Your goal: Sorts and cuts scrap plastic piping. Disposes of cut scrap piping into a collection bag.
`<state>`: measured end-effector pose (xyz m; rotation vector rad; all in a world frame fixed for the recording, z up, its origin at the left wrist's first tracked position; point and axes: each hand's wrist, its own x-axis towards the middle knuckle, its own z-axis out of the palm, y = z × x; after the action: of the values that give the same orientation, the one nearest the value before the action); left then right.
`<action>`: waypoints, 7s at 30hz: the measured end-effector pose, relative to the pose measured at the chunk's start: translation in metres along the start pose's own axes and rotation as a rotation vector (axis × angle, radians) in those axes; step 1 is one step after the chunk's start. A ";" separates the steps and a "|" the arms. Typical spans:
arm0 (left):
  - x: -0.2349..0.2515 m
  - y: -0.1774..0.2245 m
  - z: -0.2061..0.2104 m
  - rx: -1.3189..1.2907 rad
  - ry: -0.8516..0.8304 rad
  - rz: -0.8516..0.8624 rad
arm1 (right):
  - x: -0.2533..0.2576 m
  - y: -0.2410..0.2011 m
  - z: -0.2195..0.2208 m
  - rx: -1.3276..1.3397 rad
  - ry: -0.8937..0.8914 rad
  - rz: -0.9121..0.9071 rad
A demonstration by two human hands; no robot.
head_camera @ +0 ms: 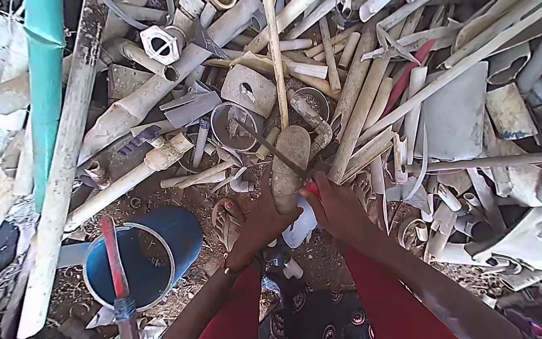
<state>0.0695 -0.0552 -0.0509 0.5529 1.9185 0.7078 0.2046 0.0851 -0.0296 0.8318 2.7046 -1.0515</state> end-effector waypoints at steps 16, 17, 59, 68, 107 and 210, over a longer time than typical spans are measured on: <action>-0.001 0.002 -0.016 -0.507 -0.084 -0.127 | -0.014 0.001 -0.032 -0.419 0.116 -0.229; 0.000 0.003 -0.017 -0.495 -0.094 -0.125 | -0.006 0.002 -0.034 -0.421 -0.037 -0.077; -0.004 0.019 -0.021 0.136 -0.033 -0.028 | 0.001 0.014 -0.036 -0.263 0.295 -0.298; 0.000 0.018 -0.017 0.267 0.044 0.033 | -0.009 0.010 -0.012 -0.319 0.294 -0.266; -0.013 -0.019 -0.018 -0.307 0.001 -0.093 | 0.026 -0.011 0.009 -0.096 -0.002 0.015; 0.013 -0.016 -0.012 0.323 -0.129 -0.011 | -0.016 0.026 -0.028 -0.256 -0.202 0.334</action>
<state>0.0521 -0.0613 -0.0661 0.7675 1.9235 0.3456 0.2342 0.1116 -0.0191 1.0204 2.3583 -0.6627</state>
